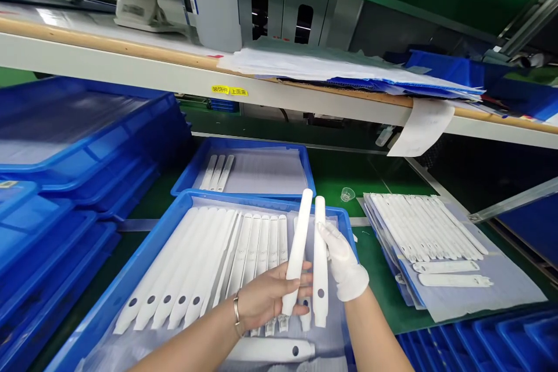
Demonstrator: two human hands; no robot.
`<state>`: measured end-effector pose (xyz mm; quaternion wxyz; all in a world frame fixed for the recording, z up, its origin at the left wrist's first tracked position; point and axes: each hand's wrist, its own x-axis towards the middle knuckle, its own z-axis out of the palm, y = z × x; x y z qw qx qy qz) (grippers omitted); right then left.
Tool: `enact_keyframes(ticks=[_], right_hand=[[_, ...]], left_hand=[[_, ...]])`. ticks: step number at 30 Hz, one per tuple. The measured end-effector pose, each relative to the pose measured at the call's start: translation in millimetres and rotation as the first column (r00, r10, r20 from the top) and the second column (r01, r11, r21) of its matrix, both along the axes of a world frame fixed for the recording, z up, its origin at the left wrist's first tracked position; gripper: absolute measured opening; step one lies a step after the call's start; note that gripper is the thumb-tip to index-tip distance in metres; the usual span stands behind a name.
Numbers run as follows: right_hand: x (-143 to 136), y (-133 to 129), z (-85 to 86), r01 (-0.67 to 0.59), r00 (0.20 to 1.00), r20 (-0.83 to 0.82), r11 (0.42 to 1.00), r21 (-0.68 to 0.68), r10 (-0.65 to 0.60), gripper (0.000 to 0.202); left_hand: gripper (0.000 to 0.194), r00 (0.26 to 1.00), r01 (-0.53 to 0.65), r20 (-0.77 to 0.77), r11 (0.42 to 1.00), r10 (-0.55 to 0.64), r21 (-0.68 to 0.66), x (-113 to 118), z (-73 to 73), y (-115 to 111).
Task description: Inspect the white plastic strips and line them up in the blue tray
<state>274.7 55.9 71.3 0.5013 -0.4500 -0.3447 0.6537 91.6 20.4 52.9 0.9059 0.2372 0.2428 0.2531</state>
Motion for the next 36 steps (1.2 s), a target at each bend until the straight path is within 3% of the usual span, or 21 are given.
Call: enact_keyframes(ticks=[6, 11, 17, 29, 36], right_hand=[[-2, 4, -6.8, 0.03, 0.997, 0.062, 0.996, 0.086, -0.036, 0.032], [-5, 2, -7.4, 0.018, 0.999, 0.031, 0.996, 0.084, -0.02, 0.031], [-3, 3, -8.0, 0.069, 0.991, 0.108, 0.992, 0.103, -0.08, 0.032], [-14, -11, 26.9, 0.032, 0.97, 0.224, 0.969, 0.244, -0.088, 0.029], [-10, -7, 20.7, 0.032, 0.98, 0.189, 0.983, 0.183, -0.067, 0.03]], left_hand=[[0.04, 1.0, 0.005, -0.015, 0.999, -0.005, 0.046, 2, 2.8, -1], [0.041, 0.999, 0.03, -0.022, 0.998, -0.029, 0.047, 2, -1.3, -1], [0.042, 0.999, 0.038, -0.018, 0.998, -0.037, 0.047, 1, 0.1, -1], [0.052, 0.975, -0.018, -0.213, 0.982, 0.059, 0.189, 9, -2.9, -4], [0.053, 0.993, -0.001, -0.121, 0.995, 0.013, 0.102, 6, 2.0, -7]])
